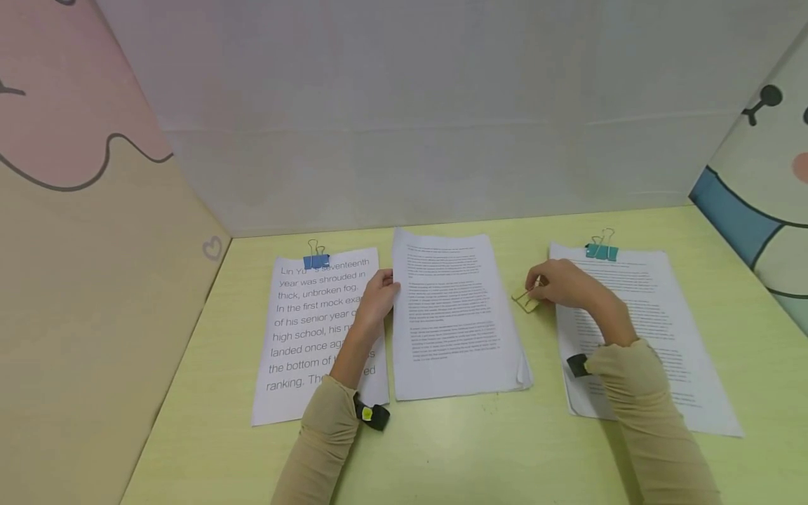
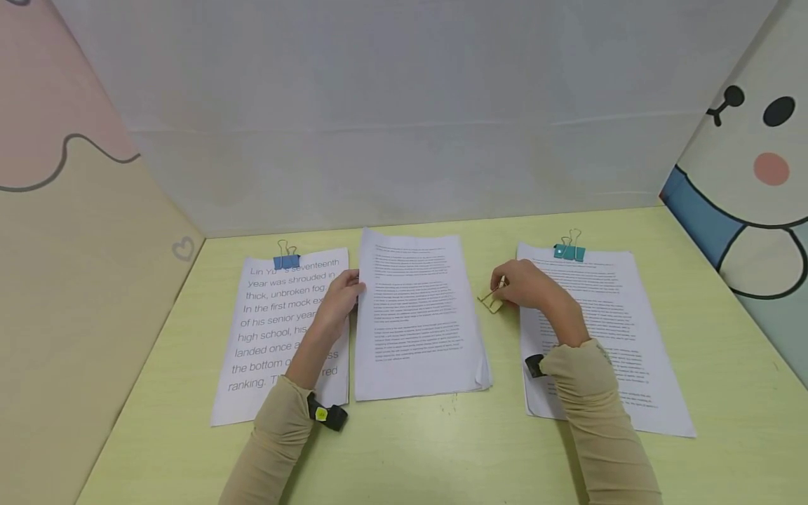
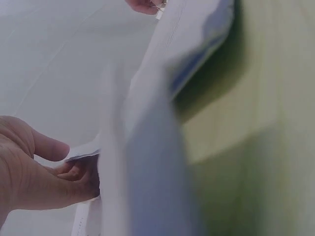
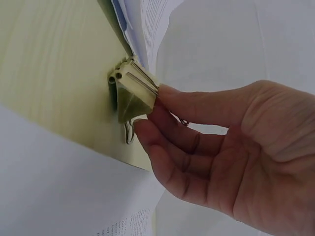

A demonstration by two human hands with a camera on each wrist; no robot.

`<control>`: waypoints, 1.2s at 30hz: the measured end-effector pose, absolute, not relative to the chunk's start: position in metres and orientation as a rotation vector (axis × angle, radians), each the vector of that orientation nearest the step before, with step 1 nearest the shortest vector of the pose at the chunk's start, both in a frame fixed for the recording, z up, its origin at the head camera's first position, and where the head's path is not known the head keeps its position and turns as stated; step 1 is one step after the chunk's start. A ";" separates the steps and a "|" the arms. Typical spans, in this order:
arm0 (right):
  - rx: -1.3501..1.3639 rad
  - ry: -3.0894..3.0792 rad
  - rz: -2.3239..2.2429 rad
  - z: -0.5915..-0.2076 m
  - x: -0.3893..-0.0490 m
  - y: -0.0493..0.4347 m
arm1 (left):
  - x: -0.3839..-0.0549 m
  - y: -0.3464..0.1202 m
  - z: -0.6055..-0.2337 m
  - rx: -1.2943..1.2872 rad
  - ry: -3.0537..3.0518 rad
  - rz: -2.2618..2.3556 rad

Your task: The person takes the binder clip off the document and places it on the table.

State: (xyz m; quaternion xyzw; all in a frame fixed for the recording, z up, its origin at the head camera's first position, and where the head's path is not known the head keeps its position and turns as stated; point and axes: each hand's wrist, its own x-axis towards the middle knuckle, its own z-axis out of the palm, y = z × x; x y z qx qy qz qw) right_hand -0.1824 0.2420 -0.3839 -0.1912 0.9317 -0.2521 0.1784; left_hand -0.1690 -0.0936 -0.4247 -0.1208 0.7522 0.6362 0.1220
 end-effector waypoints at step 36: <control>-0.516 2.855 -0.912 -0.365 -0.188 0.135 | -0.145 -0.194 -0.385 -0.525 2.712 1.430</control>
